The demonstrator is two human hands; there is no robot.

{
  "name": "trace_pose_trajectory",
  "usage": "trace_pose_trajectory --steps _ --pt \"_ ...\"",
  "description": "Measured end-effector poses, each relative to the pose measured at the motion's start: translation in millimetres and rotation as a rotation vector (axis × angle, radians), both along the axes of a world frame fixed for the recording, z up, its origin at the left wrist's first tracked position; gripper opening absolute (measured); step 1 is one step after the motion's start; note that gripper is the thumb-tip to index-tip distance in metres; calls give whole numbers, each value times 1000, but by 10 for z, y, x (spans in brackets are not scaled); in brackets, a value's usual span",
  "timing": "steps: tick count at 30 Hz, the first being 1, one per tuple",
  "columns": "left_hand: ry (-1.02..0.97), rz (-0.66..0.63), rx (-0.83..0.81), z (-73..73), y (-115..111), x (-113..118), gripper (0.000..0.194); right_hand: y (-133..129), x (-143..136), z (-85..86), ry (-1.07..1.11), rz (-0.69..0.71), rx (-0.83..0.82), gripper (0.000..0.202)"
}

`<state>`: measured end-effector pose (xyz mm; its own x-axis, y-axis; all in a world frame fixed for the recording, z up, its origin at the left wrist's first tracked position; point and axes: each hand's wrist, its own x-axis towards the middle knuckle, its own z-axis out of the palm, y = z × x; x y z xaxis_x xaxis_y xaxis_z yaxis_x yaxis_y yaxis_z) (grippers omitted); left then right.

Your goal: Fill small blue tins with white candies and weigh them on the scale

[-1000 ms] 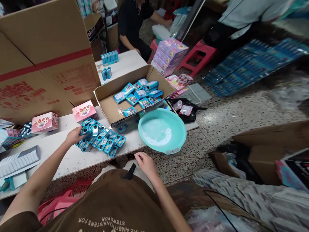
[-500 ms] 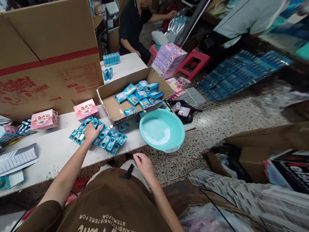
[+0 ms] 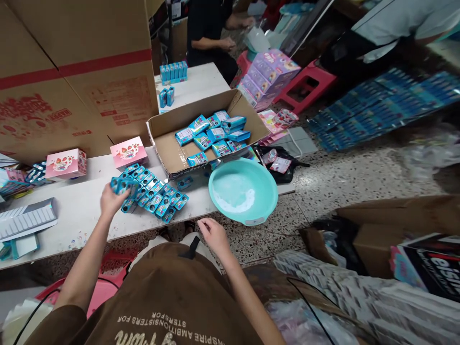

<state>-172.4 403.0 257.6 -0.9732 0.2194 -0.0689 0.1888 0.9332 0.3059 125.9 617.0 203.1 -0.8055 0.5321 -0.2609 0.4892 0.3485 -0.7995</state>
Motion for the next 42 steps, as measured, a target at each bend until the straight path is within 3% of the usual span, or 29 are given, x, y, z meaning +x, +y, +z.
trace_pose_trajectory --steps 2,4,7,11,14,17,21,26,29,33,36,39,42 --pt "42 -9 11 116 -347 147 61 20 0 -20 -16 11 0 35" --pt "31 -54 10 108 -621 327 63 24 -15 -41 -31 33 -1 35" --pt "-36 -182 13 -165 -828 610 64 19 -71 -47 -43 78 14 34" --pt "-54 -270 29 -759 -844 862 63 37 -161 -4 -47 138 30 33" --pt "14 -286 20 -1105 -819 911 63 69 -185 19 -56 155 44 33" --pt "69 -274 -8 -1281 -808 883 66 88 -160 20 -70 163 68 34" --pt "68 -248 -87 -1357 -750 832 70 63 -106 25 -102 164 66 34" --pt "48 -258 -188 -1391 -620 832 71 -5 -78 25 -118 161 68 33" --pt "46 -246 -120 -1295 -538 836 76 -33 -82 4 -108 162 75 32" --pt "132 -185 179 -899 -266 776 69 -42 -104 -12 -123 174 55 31" --pt "103 -336 312 -564 57 704 62 -32 -125 -13 -119 191 52 31" --pt "-20 -528 177 -424 338 696 77 -12 -132 -26 -102 185 51 30" --pt "-74 -544 -24 -490 519 774 103 12 -127 -57 -98 195 39 29"
